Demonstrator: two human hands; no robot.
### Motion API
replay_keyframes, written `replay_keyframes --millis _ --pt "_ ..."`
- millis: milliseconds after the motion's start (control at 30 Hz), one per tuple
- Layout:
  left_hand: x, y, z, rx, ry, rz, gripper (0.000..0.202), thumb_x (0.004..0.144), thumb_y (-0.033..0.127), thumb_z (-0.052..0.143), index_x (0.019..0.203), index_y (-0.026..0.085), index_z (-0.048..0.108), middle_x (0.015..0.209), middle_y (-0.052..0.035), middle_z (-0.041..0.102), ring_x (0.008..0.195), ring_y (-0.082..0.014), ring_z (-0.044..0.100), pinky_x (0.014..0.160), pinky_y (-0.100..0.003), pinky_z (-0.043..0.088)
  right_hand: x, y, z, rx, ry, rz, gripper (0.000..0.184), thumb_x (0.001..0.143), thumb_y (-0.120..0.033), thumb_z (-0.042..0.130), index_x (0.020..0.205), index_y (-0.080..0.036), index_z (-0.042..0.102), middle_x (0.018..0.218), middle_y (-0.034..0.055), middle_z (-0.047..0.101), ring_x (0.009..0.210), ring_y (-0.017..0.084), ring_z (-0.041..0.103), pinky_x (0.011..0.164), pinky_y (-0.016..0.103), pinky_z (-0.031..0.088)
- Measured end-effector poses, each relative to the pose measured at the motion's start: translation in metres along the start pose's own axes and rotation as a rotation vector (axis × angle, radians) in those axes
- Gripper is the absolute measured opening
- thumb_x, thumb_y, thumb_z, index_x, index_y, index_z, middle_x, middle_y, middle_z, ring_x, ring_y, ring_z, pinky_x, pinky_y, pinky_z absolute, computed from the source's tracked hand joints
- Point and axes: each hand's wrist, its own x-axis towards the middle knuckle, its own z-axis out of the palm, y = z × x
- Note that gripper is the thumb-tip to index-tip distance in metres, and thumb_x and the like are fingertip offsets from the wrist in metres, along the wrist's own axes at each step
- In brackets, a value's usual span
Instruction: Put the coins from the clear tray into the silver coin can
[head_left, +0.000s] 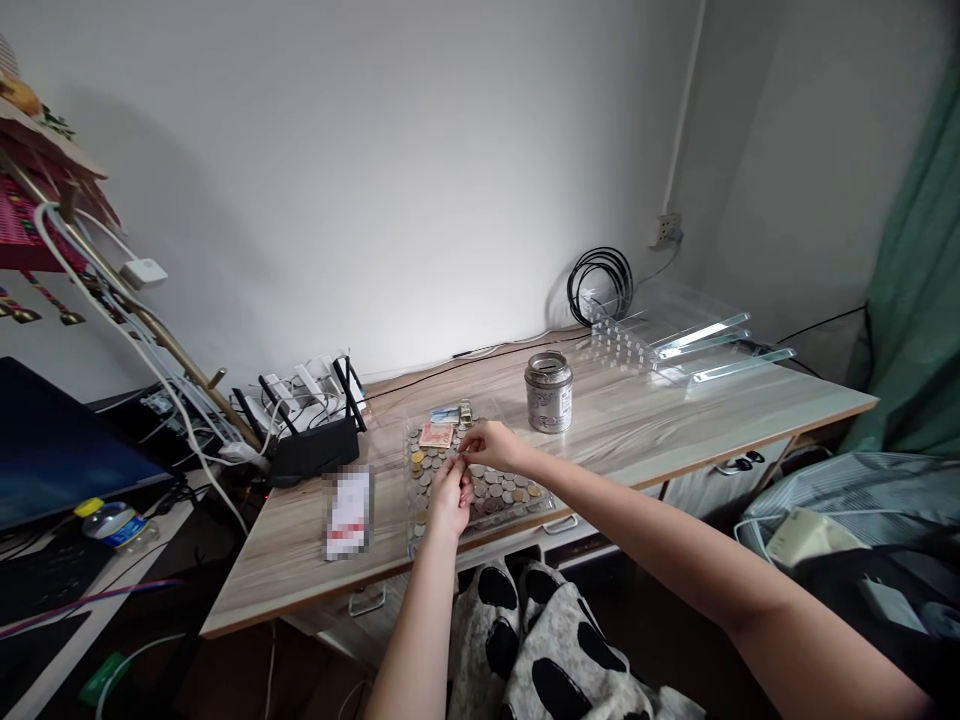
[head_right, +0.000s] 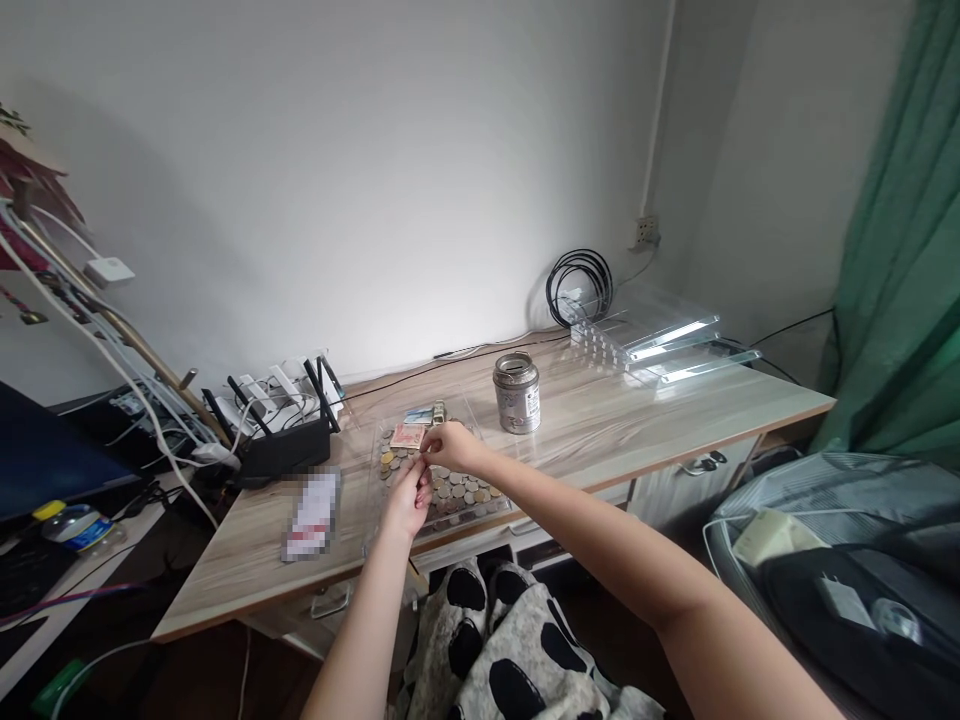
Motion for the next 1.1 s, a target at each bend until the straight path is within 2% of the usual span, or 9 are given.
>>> replay_keyframes --millis 133,233,300,400,500,733,833,933,1100 --pt "0.0 0.0 0.0 0.019 -0.02 -0.035 0.017 0.063 0.019 0.059 0.075 0.015 0.047 0.049 0.0075 0.041 0.032 0.0002 0.029 0.032 -0.012 0.014 0.003 0.013 -0.024 -0.053 0.159 -0.036 0.019 0.071 -0.024 0.053 0.084 -0.025 0.066 0.076 0.001 0.066 0.069 0.015 0.058 0.06 0.021 0.044" --pt "0.0 0.001 0.001 0.004 0.039 -0.076 0.016 0.062 0.012 0.053 0.077 0.015 0.047 0.05 0.0068 0.04 0.034 -0.0008 0.031 0.033 -0.013 0.016 0.006 0.035 -0.072 -0.169 0.418 0.052 0.026 0.078 -0.025 0.043 0.093 -0.023 0.063 0.089 0.0028 0.065 0.077 0.015 0.057 0.062 0.022 0.042" --pt "0.001 0.001 0.001 -0.004 0.084 -0.086 0.016 0.061 0.009 0.05 0.076 0.015 0.046 0.05 0.0069 0.039 0.033 -0.001 0.029 0.032 -0.013 0.013 0.009 0.054 -0.108 -0.339 0.558 0.213 0.029 0.079 -0.026 0.04 0.099 -0.021 0.061 0.095 0.0058 0.063 0.083 0.018 0.055 0.065 0.025 0.041" --pt "0.002 0.001 -0.001 -0.001 0.092 -0.094 0.018 0.06 0.009 0.048 0.076 0.016 0.044 0.051 0.0065 0.041 0.034 -0.0008 0.028 0.032 -0.013 0.012 0.015 0.079 -0.149 -0.594 0.402 0.357 0.025 0.073 -0.021 0.047 0.09 -0.022 0.064 0.092 0.0053 0.063 0.083 0.018 0.055 0.065 0.024 0.04" --pt "0.002 0.001 -0.001 0.01 0.073 -0.085 0.017 0.062 0.011 0.049 0.077 0.016 0.045 0.053 0.0054 0.044 0.035 -0.0007 0.029 0.032 -0.012 0.013 0.019 0.09 -0.164 -0.645 0.267 0.343 0.021 0.065 -0.016 0.053 0.079 -0.022 0.067 0.085 0.0035 0.064 0.08 0.017 0.056 0.064 0.023 0.04" --pt "-0.001 0.002 0.001 0.012 0.076 -0.06 0.018 0.065 0.009 0.05 0.082 0.016 0.047 0.053 0.0034 0.049 0.035 -0.001 0.033 0.033 -0.011 0.016 0.02 0.086 -0.156 -0.669 0.217 0.341 0.023 0.066 -0.015 0.051 0.08 -0.022 0.067 0.088 0.006 0.063 0.082 0.019 0.057 0.067 0.026 0.041" --pt "-0.001 0.002 0.002 -0.01 0.099 -0.06 0.021 0.067 0.006 0.047 0.086 0.015 0.049 0.056 0.0009 0.053 0.037 -0.0028 0.04 0.033 -0.011 0.022 0.019 0.074 -0.147 -0.676 0.29 0.358 0.025 0.072 -0.019 0.046 0.086 -0.02 0.066 0.092 0.009 0.063 0.085 0.022 0.056 0.069 0.03 0.042" --pt "0.0 0.003 0.002 -0.078 0.14 -0.085 0.019 0.07 0.004 0.043 0.084 0.012 0.052 0.062 -0.004 0.059 0.044 -0.0059 0.05 0.04 -0.014 0.037 0.015 0.046 -0.114 -0.58 0.369 0.226 0.033 0.08 -0.024 0.035 0.097 -0.018 0.063 0.095 0.011 0.062 0.085 0.023 0.056 0.07 0.033 0.042" --pt "0.004 0.005 0.003 -0.234 0.203 -0.134 0.013 0.075 0.009 0.042 0.072 0.01 0.055 0.065 -0.008 0.061 0.057 -0.0126 0.06 0.058 -0.024 0.05 0.009 0.004 -0.03 -0.404 0.009 -0.044 0.029 0.079 -0.037 0.041 0.072 -0.024 0.066 0.071 0.0034 0.065 0.061 0.013 0.056 0.055 0.024 0.043"
